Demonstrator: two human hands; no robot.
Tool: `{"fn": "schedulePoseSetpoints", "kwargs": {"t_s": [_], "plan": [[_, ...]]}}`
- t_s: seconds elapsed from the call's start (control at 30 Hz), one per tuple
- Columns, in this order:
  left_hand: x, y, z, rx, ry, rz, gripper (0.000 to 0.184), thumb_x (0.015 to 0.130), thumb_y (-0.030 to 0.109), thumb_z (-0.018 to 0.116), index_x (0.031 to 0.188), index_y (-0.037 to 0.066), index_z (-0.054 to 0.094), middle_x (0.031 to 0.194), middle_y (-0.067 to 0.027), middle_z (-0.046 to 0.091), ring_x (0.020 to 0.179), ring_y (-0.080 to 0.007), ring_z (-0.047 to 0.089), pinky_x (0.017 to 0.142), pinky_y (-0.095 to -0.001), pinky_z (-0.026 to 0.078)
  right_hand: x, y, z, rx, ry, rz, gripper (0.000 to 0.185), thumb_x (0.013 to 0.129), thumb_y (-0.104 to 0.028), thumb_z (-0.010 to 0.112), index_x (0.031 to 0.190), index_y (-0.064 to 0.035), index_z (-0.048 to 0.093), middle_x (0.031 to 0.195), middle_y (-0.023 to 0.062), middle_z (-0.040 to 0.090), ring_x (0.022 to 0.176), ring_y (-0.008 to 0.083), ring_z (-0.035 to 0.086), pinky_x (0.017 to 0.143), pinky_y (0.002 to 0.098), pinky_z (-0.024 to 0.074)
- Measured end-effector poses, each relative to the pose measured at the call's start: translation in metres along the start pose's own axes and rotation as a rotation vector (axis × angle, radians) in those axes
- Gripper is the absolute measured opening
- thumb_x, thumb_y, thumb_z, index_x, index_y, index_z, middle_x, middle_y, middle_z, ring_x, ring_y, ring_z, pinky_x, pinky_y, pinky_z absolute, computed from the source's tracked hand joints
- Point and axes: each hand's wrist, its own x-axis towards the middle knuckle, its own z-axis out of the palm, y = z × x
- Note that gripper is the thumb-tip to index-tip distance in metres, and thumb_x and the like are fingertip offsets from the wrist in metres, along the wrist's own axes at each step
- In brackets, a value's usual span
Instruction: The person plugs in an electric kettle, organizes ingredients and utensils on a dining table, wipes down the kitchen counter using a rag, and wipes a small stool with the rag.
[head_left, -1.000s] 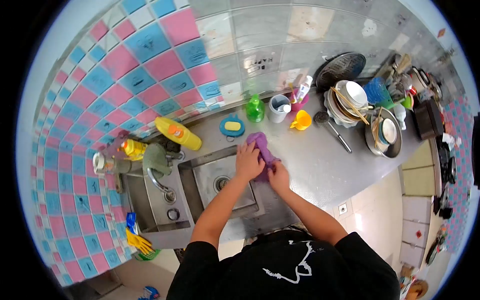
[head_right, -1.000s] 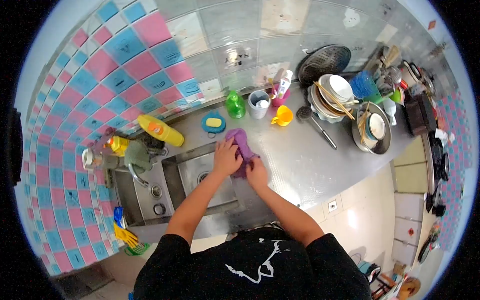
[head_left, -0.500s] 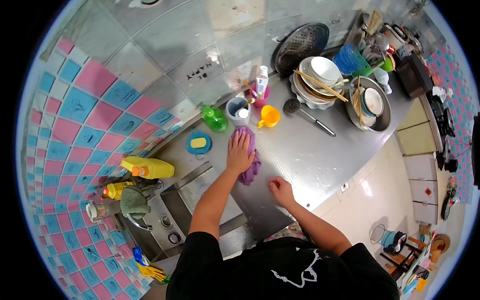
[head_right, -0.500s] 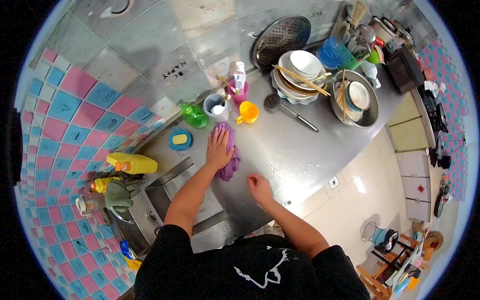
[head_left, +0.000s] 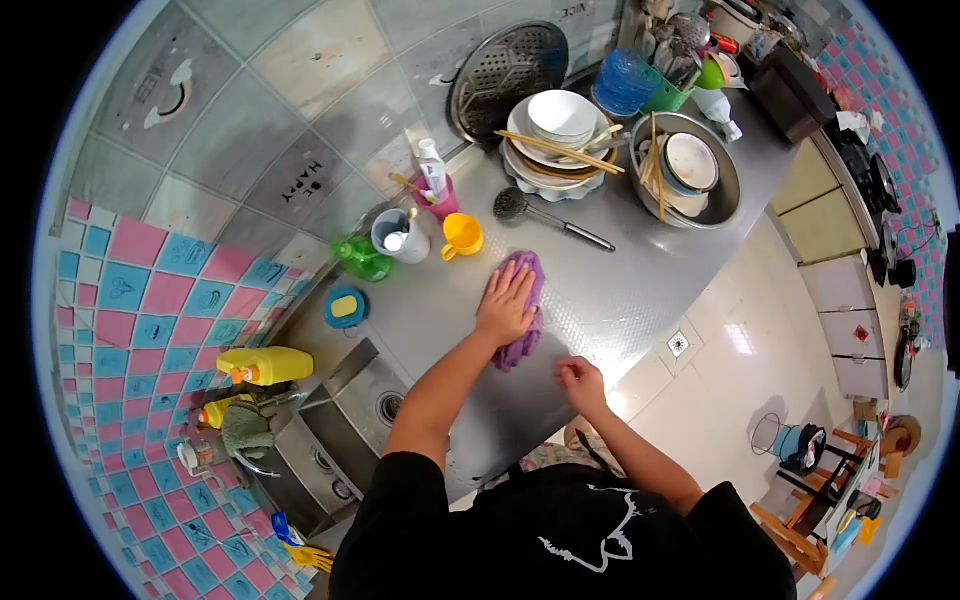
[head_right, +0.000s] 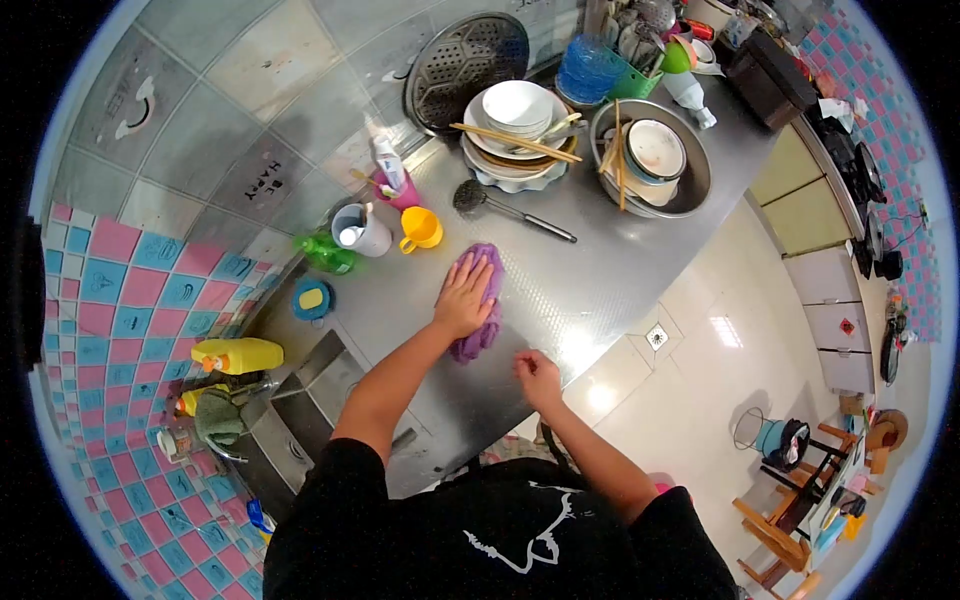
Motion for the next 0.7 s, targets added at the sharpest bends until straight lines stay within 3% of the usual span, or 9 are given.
{"fn": "schedulePoseSetpoints", "kwargs": {"t_s": [0.17, 0.53, 0.6, 0.67, 0.7], "plan": [[0.04, 0.053, 0.024, 0.031, -0.114, 0.07, 0.064, 0.079, 0.033, 0.05, 0.132, 0.004, 0.031, 0.14, -0.012, 0.026, 0.131, -0.0299, 0.017, 0.107, -0.0423, 0.01, -0.004, 0.004, -0.058, 0.14, 0.156, -0.004, 0.011, 0.085, -0.002, 0.048, 0.091, 0.0035, 0.055, 0.078, 0.0085, 0.06, 0.067, 0.0125, 0.058, 0.062, 0.0236, 0.0484], [0.074, 0.154, 0.059, -0.021, -0.247, 0.329, 0.068, 0.079, 0.042, 0.05, 0.133, 0.005, 0.03, 0.14, -0.0106, 0.025, 0.132, -0.029, 0.014, 0.107, -0.0445, 0.008, -0.005, 0.009, -0.143, 0.131, 0.317, -0.083, 0.012, 0.084, -0.003, 0.048, 0.09, 0.0046, 0.055, 0.076, 0.0084, 0.06, 0.066, 0.0122, 0.058, 0.061, 0.024, 0.0488], [0.061, 0.159, 0.056, 0.013, -0.252, 0.394, 0.071, 0.078, 0.045, 0.051, 0.132, 0.005, 0.031, 0.14, -0.0097, 0.026, 0.132, -0.0281, 0.014, 0.107, -0.0452, 0.008, -0.008, 0.002, -0.147, 0.074, 0.318, -0.121, 0.011, 0.084, -0.004, 0.048, 0.092, 0.0019, 0.055, 0.078, 0.0078, 0.061, 0.064, 0.0116, 0.057, 0.057, 0.0227, 0.0463], [0.045, 0.16, 0.048, -0.036, -0.358, 0.492, 0.072, 0.075, 0.043, 0.055, 0.133, 0.006, 0.031, 0.14, -0.009, 0.025, 0.132, -0.028, 0.014, 0.107, -0.0449, 0.009, -0.013, -0.01, -0.144, -0.246, 0.342, -0.26, 0.013, 0.082, -0.002, 0.05, 0.093, -0.0002, 0.055, 0.083, 0.0104, 0.06, 0.071, 0.0183, 0.058, 0.061, 0.027, 0.0476], [0.035, 0.158, 0.049, -0.035, -0.388, 0.523, 0.073, 0.075, 0.044, 0.055, 0.132, 0.006, 0.032, 0.14, -0.0082, 0.026, 0.132, -0.0276, 0.014, 0.106, -0.047, 0.009, -0.015, -0.013, -0.141, -0.251, 0.34, -0.264, 0.013, 0.082, -0.002, 0.05, 0.093, -0.0002, 0.055, 0.083, 0.0104, 0.06, 0.071, 0.0183, 0.058, 0.061, 0.027, 0.0476]]}}
